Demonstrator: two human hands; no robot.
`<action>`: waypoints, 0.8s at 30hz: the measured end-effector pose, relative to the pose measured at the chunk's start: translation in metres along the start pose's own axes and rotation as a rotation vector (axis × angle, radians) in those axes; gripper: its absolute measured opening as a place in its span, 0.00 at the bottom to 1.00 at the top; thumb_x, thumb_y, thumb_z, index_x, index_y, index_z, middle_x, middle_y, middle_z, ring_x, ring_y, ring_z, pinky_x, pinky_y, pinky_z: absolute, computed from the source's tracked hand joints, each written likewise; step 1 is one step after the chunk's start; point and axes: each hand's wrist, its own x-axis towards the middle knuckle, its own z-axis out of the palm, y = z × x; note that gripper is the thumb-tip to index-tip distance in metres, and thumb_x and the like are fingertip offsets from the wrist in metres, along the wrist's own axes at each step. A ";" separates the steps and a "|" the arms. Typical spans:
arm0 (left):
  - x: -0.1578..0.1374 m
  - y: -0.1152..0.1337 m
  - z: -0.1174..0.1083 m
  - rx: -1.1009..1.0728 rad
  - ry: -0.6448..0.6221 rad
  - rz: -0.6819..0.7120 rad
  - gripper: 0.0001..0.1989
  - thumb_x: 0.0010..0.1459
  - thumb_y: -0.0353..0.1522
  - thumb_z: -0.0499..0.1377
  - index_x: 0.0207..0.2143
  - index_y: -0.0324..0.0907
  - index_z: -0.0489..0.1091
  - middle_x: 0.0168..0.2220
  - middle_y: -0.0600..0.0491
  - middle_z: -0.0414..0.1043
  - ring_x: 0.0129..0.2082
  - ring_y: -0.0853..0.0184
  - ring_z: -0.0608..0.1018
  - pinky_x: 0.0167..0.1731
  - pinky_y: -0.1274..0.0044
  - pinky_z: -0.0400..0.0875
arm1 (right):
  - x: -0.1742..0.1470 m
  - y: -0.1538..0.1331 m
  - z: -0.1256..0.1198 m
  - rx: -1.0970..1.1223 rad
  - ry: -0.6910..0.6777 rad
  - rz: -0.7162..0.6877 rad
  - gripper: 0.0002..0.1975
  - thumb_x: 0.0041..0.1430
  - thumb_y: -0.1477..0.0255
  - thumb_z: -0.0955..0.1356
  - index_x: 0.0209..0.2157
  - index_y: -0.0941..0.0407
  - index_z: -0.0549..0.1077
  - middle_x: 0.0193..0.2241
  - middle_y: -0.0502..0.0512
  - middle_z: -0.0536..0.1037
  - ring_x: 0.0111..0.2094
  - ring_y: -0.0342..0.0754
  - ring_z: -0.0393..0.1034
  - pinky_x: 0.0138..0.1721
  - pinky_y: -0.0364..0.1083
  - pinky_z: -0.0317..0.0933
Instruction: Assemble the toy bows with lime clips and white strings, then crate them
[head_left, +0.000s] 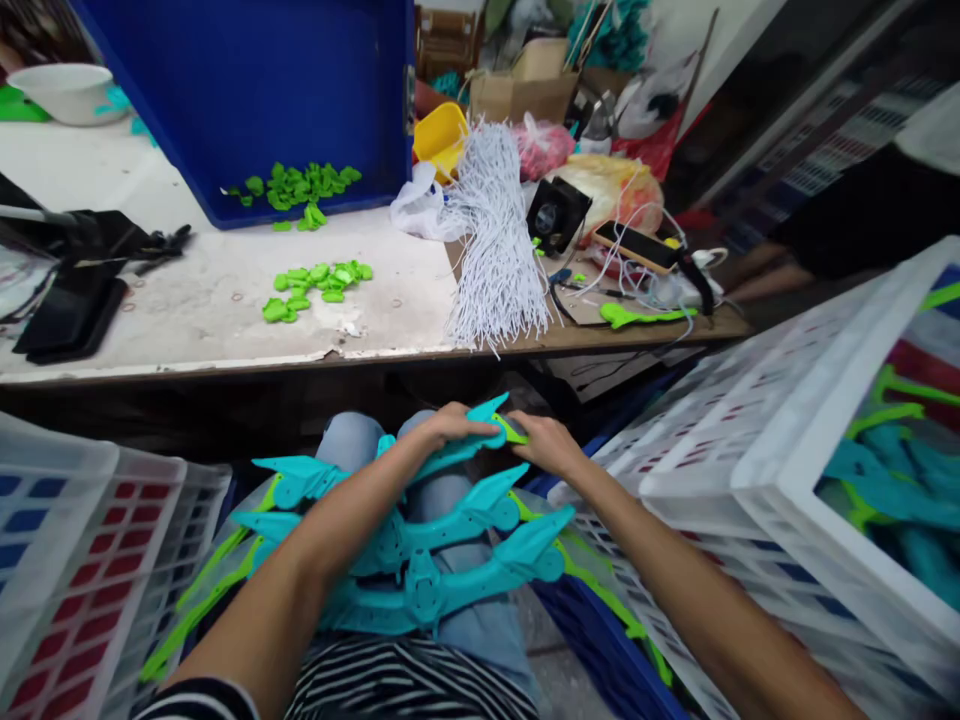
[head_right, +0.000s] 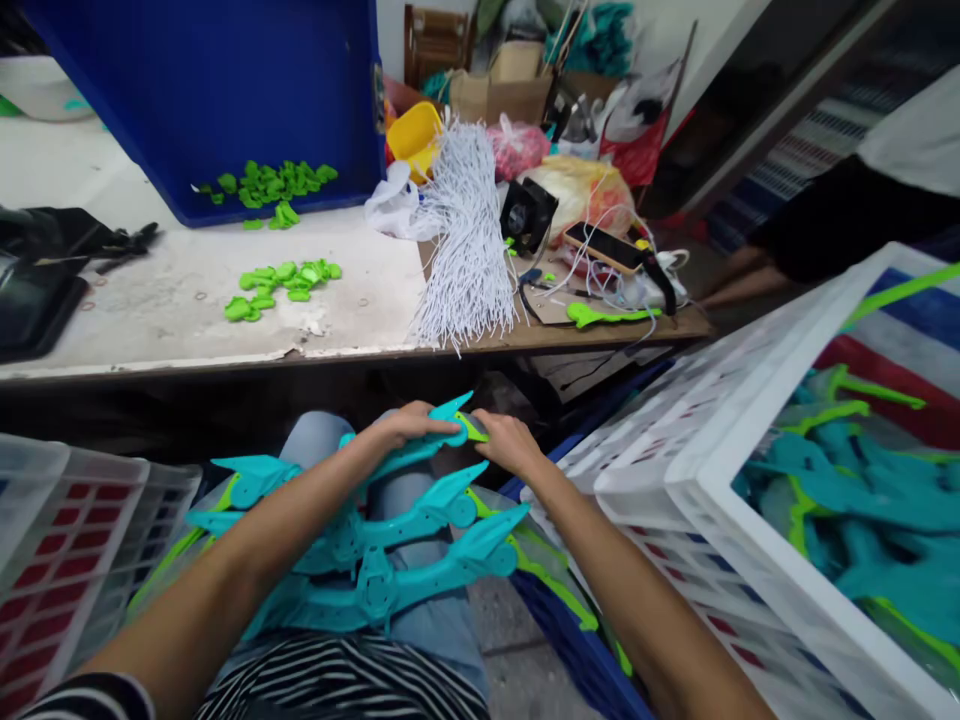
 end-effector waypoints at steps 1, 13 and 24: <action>0.006 0.000 0.005 -0.058 -0.015 -0.009 0.16 0.46 0.43 0.65 0.31 0.40 0.72 0.30 0.52 0.74 0.30 0.66 0.73 0.29 0.77 0.67 | 0.000 0.003 0.001 -0.007 -0.008 -0.004 0.22 0.50 0.72 0.69 0.49 0.52 0.70 0.43 0.54 0.79 0.42 0.51 0.74 0.36 0.42 0.61; 0.017 -0.017 0.001 0.249 0.004 0.246 0.23 0.50 0.47 0.61 0.38 0.36 0.72 0.36 0.48 0.75 0.37 0.60 0.75 0.35 0.75 0.68 | 0.011 0.021 0.013 0.054 -0.073 -0.165 0.22 0.49 0.76 0.67 0.48 0.51 0.69 0.44 0.57 0.78 0.45 0.54 0.74 0.42 0.45 0.65; -0.086 -0.071 -0.033 0.541 0.574 0.313 0.26 0.56 0.41 0.58 0.56 0.40 0.64 0.55 0.40 0.66 0.56 0.52 0.67 0.55 0.63 0.61 | 0.028 0.006 -0.049 0.080 -0.046 -0.166 0.16 0.55 0.67 0.65 0.44 0.56 0.76 0.43 0.61 0.78 0.44 0.56 0.74 0.45 0.51 0.67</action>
